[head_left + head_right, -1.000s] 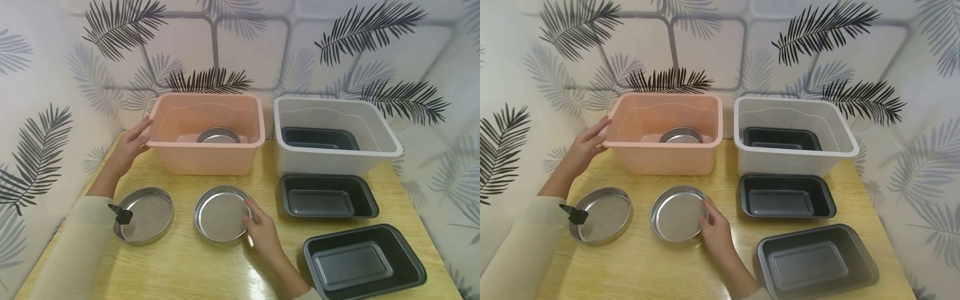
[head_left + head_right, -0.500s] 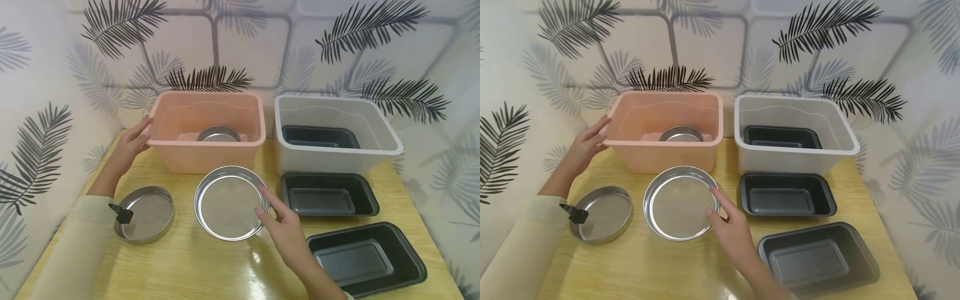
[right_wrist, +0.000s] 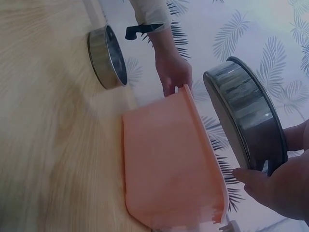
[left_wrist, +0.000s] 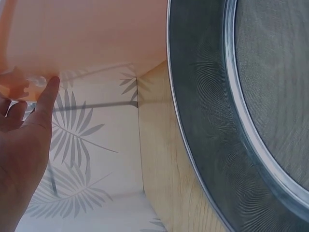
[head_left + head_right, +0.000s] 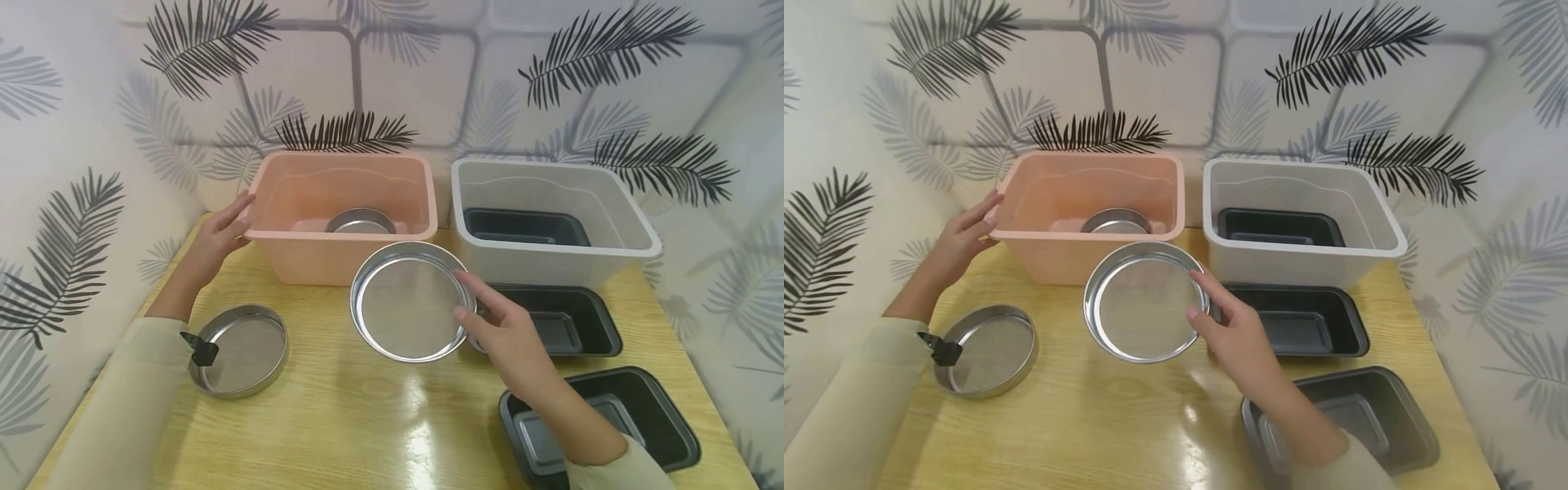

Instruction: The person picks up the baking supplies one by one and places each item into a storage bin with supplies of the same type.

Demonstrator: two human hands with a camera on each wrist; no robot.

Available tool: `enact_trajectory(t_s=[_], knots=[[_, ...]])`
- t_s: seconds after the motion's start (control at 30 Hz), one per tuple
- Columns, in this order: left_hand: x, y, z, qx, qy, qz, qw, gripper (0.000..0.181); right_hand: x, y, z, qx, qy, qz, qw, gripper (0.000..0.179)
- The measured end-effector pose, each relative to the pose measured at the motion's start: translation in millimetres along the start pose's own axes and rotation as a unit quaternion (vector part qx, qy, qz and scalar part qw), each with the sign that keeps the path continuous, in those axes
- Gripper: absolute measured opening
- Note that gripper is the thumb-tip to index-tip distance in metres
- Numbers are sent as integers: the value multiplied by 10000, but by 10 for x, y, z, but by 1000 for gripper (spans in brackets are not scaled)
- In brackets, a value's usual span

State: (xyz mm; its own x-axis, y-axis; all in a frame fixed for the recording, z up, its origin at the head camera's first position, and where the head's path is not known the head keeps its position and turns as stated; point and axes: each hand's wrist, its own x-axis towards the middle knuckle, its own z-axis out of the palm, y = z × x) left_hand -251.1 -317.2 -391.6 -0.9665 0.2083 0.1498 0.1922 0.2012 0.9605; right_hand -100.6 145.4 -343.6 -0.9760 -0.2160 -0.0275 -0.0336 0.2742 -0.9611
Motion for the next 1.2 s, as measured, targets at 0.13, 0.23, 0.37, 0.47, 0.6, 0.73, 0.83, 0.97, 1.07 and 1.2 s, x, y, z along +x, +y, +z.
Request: enact_trajectory(t_s=[0.13, 0.23, 0.37, 0.47, 0.6, 0.73, 0.83, 0.97, 1.07, 1.2], knots=[[6, 4, 5, -93, -43, -23, 9999, 58, 177, -32, -100, 67, -29, -155, 9999, 55], [5, 4, 8, -165, -51, -34, 9998, 58, 314, -56, -150, 155, -109, -269, 9995, 56], [3, -4, 10, -220, -51, -33, 9997, 58, 501, -81, -210, 391, -262, -352, 9983, 58], [8, -13, 8, -260, -51, -29, 9996, 58, 638, -85, -255, 573, -322, -390, 9971, 59], [14, -23, 9, -299, -53, -37, 9995, 59, 806, -87, -298, 664, -287, -380, 9967, 60], [14, -23, 11, -269, -43, -25, 9996, 59, 968, -111, -314, 616, -193, -386, 9972, 59], [10, -23, 8, -235, -44, -22, 9997, 59, 1105, -137, -307, 624, -149, -420, 9971, 59], [5, -12, -1, -129, -73, -33, 9999, 59, 1298, -173, -285, 869, -167, -510, 9948, 59], [4, -1, -3, -44, -86, -61, 9999, 58, 1440, -193, -264, 1115, -228, -552, 9920, 60], [6, 9, -3, 31, -64, -107, 9999, 57, 1624, -214, -236, 1263, -288, -520, 9902, 60]])
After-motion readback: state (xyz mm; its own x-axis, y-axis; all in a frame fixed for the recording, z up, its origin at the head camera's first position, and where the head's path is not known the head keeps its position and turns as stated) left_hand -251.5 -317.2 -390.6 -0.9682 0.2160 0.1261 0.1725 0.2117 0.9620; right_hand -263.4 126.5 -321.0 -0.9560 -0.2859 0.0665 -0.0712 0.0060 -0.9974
